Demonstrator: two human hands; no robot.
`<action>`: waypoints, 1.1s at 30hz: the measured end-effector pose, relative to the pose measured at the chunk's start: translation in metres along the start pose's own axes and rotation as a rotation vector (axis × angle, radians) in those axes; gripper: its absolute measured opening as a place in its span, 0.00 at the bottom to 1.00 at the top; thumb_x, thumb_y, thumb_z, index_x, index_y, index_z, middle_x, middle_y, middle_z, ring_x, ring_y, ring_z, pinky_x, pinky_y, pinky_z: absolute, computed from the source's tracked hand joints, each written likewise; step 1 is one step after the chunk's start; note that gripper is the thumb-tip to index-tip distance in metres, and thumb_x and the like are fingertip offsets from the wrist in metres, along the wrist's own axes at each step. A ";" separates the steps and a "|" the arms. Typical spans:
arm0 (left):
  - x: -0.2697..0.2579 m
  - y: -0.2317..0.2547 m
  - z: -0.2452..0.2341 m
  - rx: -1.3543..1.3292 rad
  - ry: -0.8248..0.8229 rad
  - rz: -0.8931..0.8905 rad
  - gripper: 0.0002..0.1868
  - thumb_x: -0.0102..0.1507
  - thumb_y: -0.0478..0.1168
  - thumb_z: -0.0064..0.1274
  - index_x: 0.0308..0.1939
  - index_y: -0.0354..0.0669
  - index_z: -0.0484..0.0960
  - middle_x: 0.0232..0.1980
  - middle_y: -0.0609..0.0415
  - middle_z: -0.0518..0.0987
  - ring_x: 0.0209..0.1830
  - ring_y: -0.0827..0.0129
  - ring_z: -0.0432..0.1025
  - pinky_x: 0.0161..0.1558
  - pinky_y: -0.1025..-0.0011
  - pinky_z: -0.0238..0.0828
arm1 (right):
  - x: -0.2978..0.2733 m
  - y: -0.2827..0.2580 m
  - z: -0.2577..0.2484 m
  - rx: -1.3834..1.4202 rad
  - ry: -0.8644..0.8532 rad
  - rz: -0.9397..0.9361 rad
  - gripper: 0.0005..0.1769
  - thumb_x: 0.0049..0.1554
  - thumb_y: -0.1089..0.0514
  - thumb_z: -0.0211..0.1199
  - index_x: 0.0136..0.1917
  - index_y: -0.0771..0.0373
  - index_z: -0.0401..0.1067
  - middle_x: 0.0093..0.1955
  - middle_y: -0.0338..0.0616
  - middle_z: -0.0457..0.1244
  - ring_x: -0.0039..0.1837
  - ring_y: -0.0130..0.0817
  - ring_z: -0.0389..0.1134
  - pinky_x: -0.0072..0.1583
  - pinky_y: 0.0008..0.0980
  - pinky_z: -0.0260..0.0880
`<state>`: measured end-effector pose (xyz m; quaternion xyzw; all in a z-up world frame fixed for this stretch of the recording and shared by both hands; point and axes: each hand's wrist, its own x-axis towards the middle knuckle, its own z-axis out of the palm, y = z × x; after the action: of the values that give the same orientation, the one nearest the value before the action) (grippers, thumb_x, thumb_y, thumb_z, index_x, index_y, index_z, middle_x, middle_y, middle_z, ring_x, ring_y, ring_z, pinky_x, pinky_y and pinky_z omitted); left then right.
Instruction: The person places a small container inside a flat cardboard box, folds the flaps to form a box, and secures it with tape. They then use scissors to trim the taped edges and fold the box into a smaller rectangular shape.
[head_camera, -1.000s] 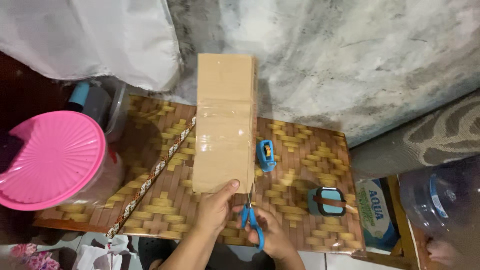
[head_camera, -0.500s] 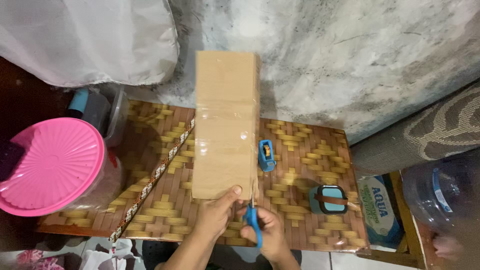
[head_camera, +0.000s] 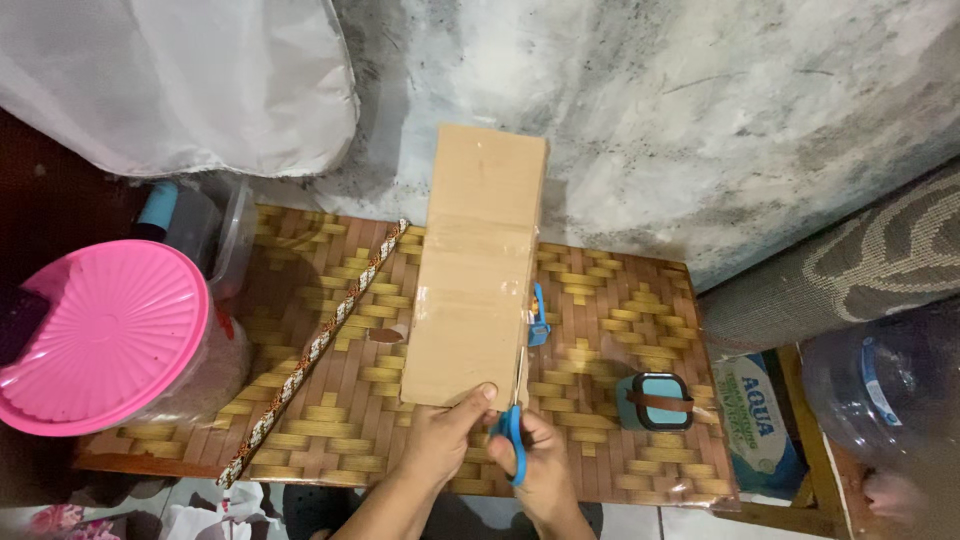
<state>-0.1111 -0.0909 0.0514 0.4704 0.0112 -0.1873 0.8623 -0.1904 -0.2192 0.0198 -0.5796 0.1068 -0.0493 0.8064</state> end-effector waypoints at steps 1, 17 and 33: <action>0.000 -0.001 0.000 -0.010 -0.034 0.031 0.10 0.63 0.34 0.61 0.46 0.32 0.84 0.39 0.52 0.83 0.34 0.70 0.75 0.36 0.71 0.73 | 0.001 0.000 0.000 0.004 -0.001 -0.003 0.27 0.47 0.46 0.78 0.49 0.69 0.78 0.40 0.34 0.68 0.41 0.21 0.64 0.44 0.22 0.65; 0.020 -0.022 -0.031 1.250 0.124 0.519 0.13 0.61 0.37 0.54 0.48 0.38 0.82 0.42 0.38 0.81 0.43 0.43 0.77 0.45 0.52 0.73 | -0.004 -0.028 -0.003 -0.397 0.211 -0.238 0.43 0.43 0.46 0.78 0.66 0.61 0.63 0.50 0.35 0.63 0.46 0.25 0.62 0.45 0.25 0.67; 0.002 -0.013 -0.009 1.301 -0.189 0.644 0.15 0.59 0.39 0.52 0.49 0.45 0.83 0.51 0.44 0.81 0.49 0.42 0.76 0.49 0.51 0.74 | -0.016 -0.050 0.034 -0.609 0.366 -0.602 0.48 0.42 0.55 0.80 0.69 0.66 0.57 0.63 0.52 0.60 0.62 0.40 0.64 0.60 0.34 0.67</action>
<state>-0.1118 -0.0903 0.0354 0.8492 -0.3154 0.0670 0.4181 -0.1960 -0.2008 0.0796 -0.7771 0.0840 -0.3489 0.5171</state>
